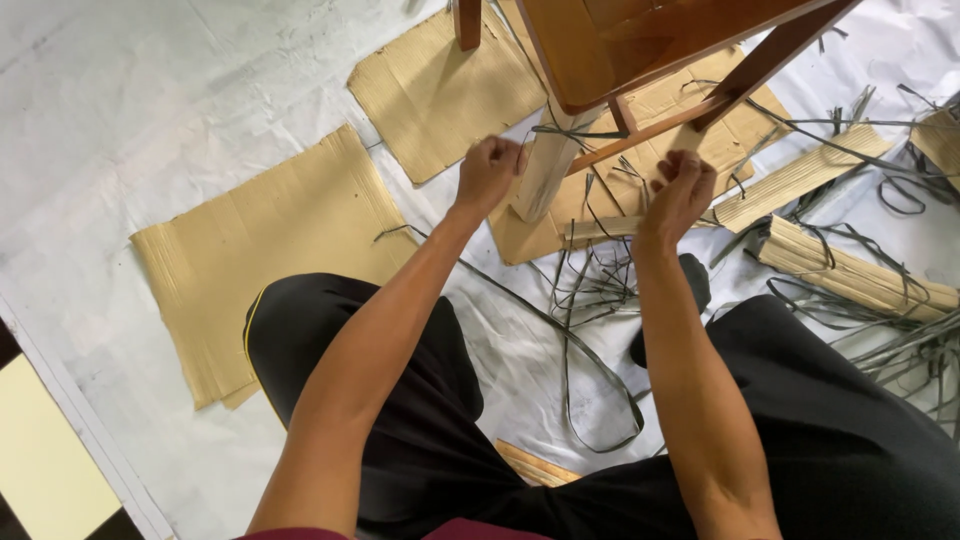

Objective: The person wraps the wooden chair legs with protective cardboard and secures them with plastic strips.

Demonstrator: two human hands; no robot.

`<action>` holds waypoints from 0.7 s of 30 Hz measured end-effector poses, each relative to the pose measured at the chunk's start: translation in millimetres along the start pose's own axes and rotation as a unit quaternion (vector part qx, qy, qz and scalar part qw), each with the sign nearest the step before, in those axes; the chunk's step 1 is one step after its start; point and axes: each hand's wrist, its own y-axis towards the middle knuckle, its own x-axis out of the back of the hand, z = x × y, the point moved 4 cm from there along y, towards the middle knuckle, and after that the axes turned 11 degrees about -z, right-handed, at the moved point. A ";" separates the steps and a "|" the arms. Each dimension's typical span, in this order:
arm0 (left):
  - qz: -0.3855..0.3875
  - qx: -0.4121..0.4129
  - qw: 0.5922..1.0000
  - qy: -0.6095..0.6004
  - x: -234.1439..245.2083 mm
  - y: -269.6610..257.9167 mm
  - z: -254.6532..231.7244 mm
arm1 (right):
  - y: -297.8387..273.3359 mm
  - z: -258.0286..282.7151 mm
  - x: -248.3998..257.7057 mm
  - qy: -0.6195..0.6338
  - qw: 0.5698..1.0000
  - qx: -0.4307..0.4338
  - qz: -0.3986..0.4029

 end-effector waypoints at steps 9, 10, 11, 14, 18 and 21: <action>0.456 -0.135 0.793 0.381 -91.7 -224.7 206.4 | 13.4 137.4 16.7 -0.019 0.983 0.173 0.052; 0.455 -0.140 0.793 0.380 -89.5 -252.3 190.0 | 11.9 159.4 21.6 -0.017 0.983 0.177 0.051; 0.511 -0.119 0.752 0.399 -87.2 -284.4 178.9 | 7.8 181.2 21.5 -0.033 0.974 0.194 0.114; 0.586 -0.090 0.683 0.427 -74.2 -355.1 174.0 | -13.3 229.2 35.3 -0.104 0.930 0.246 0.251; 0.647 -0.077 0.609 0.453 -65.8 -419.0 184.5 | -37.3 255.2 79.4 -0.323 0.803 0.342 0.367; 0.666 -0.078 0.576 0.469 -71.0 -437.0 189.5 | -22.6 248.7 97.3 -0.466 0.750 0.302 0.360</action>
